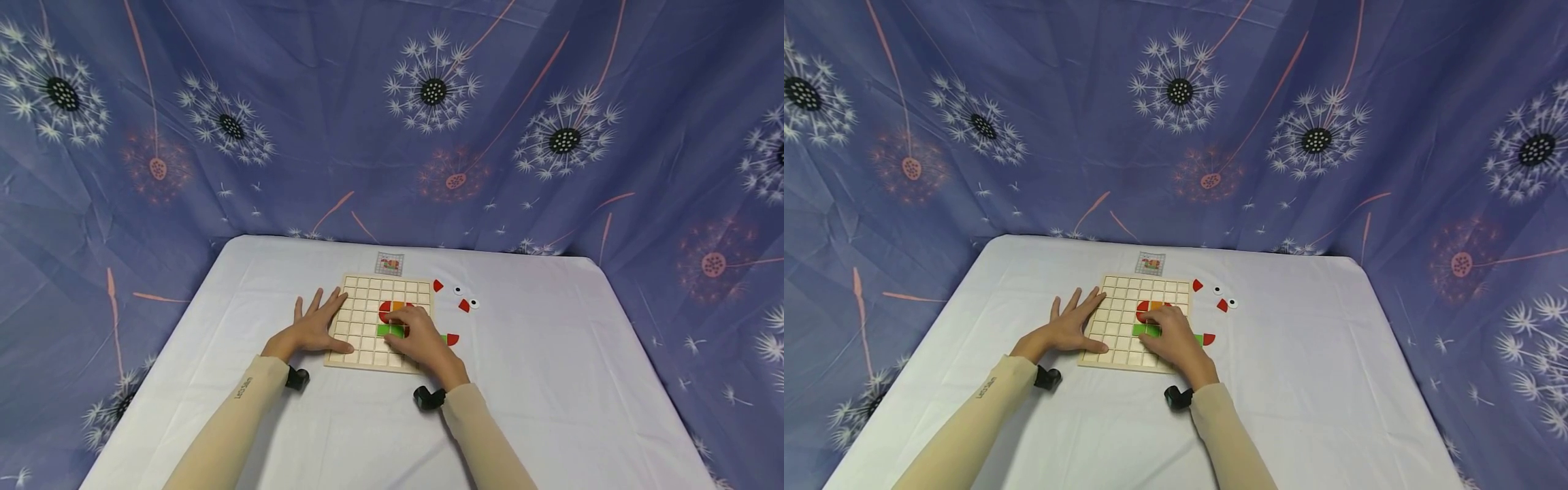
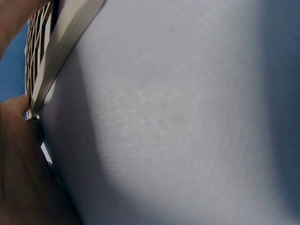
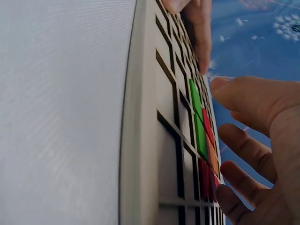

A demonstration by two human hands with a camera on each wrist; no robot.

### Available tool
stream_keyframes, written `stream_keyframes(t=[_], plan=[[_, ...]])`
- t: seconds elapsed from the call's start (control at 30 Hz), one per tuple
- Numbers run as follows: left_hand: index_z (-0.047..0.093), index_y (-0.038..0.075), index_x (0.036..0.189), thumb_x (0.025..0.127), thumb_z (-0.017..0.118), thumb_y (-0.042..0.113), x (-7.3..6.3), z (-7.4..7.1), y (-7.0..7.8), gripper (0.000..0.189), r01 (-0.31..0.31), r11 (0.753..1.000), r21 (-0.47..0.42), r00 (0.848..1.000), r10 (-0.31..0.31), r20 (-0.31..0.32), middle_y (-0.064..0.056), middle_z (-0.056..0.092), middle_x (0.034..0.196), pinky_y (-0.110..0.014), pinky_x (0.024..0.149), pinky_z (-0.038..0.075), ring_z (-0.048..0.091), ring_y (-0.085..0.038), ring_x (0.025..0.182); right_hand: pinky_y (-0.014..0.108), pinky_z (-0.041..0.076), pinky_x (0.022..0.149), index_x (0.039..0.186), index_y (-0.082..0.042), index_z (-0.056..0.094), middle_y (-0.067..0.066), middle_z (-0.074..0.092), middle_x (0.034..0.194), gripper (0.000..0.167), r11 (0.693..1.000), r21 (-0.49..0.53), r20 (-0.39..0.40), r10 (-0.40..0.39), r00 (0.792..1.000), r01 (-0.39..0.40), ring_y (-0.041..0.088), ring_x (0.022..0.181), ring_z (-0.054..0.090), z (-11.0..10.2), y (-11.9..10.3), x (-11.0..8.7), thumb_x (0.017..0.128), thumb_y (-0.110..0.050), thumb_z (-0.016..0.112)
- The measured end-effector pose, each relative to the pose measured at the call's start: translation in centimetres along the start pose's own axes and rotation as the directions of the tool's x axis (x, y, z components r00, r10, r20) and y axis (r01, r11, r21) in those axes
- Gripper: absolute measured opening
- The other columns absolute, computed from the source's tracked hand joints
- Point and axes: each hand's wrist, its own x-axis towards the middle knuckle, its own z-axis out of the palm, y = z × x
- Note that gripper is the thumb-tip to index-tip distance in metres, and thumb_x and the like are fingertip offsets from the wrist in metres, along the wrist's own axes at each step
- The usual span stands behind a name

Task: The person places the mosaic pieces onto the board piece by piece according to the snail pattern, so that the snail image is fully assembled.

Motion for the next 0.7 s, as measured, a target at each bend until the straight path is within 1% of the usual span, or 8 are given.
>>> stream_keyframes(t=[0.13, 0.23, 0.3, 0.4, 0.47, 0.6, 0.7], plan=[[0.012, 0.02, 0.168, 0.071, 0.08, 0.071, 0.0, 0.0, 0.1, 0.129, 0.003, 1.0, -0.009, 1.0, -0.003, 0.0, -0.006, 0.001, 0.175, -0.071, 0.118, -0.017, -0.01, -0.041, 0.16, 0.048, 0.044, 0.112, 0.123, -0.007, 0.074, 0.005, 0.072, 0.121, 0.038, 0.999, 0.029, -0.049, 0.021, 0.999, -0.02, 0.028, 0.126, 0.055, -0.7, 0.0, -0.9, 0.089, -0.021, 0.082], [0.011, 0.021, 0.168, 0.071, 0.08, 0.072, -0.1, -0.1, 0.1, 0.129, 0.007, 1.0, -0.007, 1.0, -0.007, 0.002, -0.004, 0.0, 0.175, -0.07, 0.119, -0.017, -0.011, -0.039, 0.16, 0.052, 0.042, 0.114, 0.125, -0.004, 0.072, 0.01, 0.072, 0.121, 0.04, 0.997, 0.075, -0.079, 0.039, 0.996, -0.033, 0.032, 0.127, 0.054, -1.4, 0.2, -1.5, 0.088, -0.017, 0.082], [0.012, 0.02, 0.168, 0.071, 0.081, 0.071, -0.2, -0.1, 0.1, 0.129, 0.003, 1.0, -0.012, 1.0, -0.003, -0.004, -0.004, 0.001, 0.175, -0.071, 0.119, -0.017, -0.01, -0.04, 0.16, 0.055, 0.042, 0.113, 0.125, -0.005, 0.072, 0.01, 0.071, 0.121, 0.04, 0.996, 0.082, -0.101, 0.054, 0.993, -0.046, 0.033, 0.127, 0.054, -1.8, 0.6, -1.8, 0.088, -0.017, 0.082], [0.013, 0.02, 0.168, 0.071, 0.081, 0.071, -0.3, -0.2, 0.1, 0.129, -0.002, 1.0, -0.011, 1.0, 0.001, -0.009, -0.005, 0.001, 0.175, -0.071, 0.118, -0.017, -0.01, -0.04, 0.16, 0.055, 0.045, 0.11, 0.126, -0.008, 0.072, 0.008, 0.07, 0.122, 0.041, 0.993, 0.08, -0.126, 0.095, 0.987, -0.085, 0.032, 0.124, 0.055, -2.4, 1.4, -2.3, 0.088, -0.018, 0.082], [0.013, 0.02, 0.168, 0.071, 0.081, 0.07, -0.3, -0.2, 0.0, 0.128, -0.005, 1.0, -0.012, 1.0, 0.005, -0.009, -0.005, 0.002, 0.175, -0.071, 0.118, -0.017, -0.009, -0.04, 0.16, 0.054, 0.045, 0.11, 0.127, -0.009, 0.072, 0.007, 0.07, 0.124, 0.043, 0.992, 0.061, -0.144, 0.116, 0.983, -0.108, 0.031, 0.125, 0.056, -2.9, 2.0, -2.6, 0.087, -0.02, 0.083], [0.013, 0.021, 0.168, 0.071, 0.081, 0.071, -0.3, -0.1, 0.0, 0.128, -0.009, 1.0, -0.013, 1.0, 0.009, -0.009, -0.003, 0.002, 0.176, -0.071, 0.118, -0.016, -0.009, -0.04, 0.16, 0.054, 0.042, 0.113, 0.129, -0.008, 0.07, 0.01, 0.069, 0.127, 0.046, 0.988, 0.041, -0.167, 0.153, 0.974, -0.148, 0.032, 0.127, 0.057, -4.1, 3.4, -3.1, 0.086, -0.02, 0.084], [0.014, 0.022, 0.168, 0.07, 0.08, 0.071, -0.2, 0.0, 0.0, 0.128, -0.01, 1.0, -0.016, 1.0, 0.01, -0.01, -0.003, 0.002, 0.175, -0.071, 0.119, -0.016, -0.009, -0.04, 0.16, 0.056, 0.04, 0.115, 0.131, -0.008, 0.069, 0.013, 0.066, 0.132, 0.049, 0.98, 0.02, -0.169, 0.197, 0.966, -0.197, 0.036, 0.132, 0.053, -5.0, 4.4, -3.3, 0.087, -0.021, 0.083]])
